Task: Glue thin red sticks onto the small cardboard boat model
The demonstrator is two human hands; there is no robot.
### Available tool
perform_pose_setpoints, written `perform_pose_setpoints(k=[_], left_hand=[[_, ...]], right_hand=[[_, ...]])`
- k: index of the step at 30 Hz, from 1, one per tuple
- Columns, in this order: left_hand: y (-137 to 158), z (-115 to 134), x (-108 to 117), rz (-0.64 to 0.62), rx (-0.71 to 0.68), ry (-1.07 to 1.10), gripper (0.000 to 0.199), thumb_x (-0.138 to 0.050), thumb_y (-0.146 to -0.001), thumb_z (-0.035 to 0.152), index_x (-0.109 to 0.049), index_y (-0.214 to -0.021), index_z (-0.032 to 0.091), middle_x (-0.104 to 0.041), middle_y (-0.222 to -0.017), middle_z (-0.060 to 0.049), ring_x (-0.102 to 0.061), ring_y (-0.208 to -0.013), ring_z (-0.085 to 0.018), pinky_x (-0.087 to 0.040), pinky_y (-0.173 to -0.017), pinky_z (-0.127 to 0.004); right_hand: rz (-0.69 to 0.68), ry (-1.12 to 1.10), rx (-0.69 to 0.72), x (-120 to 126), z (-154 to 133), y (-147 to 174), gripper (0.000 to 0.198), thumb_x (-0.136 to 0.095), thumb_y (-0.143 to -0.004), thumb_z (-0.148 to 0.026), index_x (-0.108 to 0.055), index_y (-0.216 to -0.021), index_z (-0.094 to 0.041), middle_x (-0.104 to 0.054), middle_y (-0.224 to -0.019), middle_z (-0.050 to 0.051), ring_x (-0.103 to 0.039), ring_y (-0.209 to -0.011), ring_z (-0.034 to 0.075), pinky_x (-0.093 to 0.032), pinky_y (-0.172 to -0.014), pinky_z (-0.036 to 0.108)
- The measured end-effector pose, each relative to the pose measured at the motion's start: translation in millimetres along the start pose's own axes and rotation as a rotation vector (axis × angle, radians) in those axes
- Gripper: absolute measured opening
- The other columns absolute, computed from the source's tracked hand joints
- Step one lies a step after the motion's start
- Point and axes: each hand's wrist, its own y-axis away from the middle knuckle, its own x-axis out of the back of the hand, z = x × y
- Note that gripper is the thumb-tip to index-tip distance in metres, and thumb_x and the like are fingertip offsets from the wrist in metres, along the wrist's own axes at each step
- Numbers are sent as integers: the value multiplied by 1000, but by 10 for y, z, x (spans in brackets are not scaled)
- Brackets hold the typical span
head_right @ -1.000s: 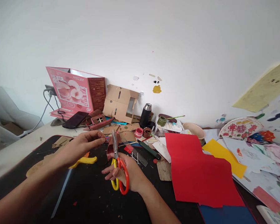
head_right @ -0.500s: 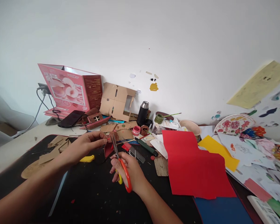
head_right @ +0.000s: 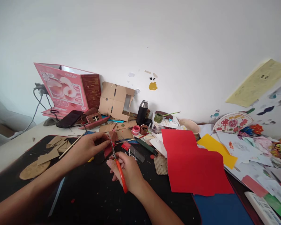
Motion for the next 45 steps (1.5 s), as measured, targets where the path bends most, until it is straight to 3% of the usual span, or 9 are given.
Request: perform_pose_setpoints(k=[9,21,29,45], left_hand=[[19,43,-63,-21,29,-270,24,-54,-92,38,-73,-93,25,-78,-83,-3,-68,-73,-24,-39,-66,-32],[-19,152,-76,-40,115,-464,16,-53,-93,32,-64,-84,25,-76,-83,-4,-69,-75,-25,-34,-64,-32],[-5,150,-116,-45,119,-620,20,-52,-96,31,-69,-90,24,-81,-93,-7,-75,-85,-28,-34,-64,-34],[-13,68,-209,-55,77,-704,23,-52,-101,34,-71,-94,22,-82,-94,-10,-77,-89,-31,-37,-64,-35]], right_hand=[[17,31,30,-14,-4,-8,49,-63,-100,-67,-67,-107,-19,-65,-73,-2,-63,-47,12,-45,-46,21],[27,35,-17,-71,-35,-52,47,-70,-96,-66,-66,-101,-19,-60,-67,-5,-59,-42,10,-40,-40,19],[30,13,-39,-97,-47,-68,52,-71,-93,-70,-68,-102,-19,-58,-63,-6,-54,-39,9,-39,-39,19],[62,2,-68,-133,47,-58,46,-73,-93,-67,-62,-91,-22,-52,-55,-9,-48,-36,8,-35,-35,17]])
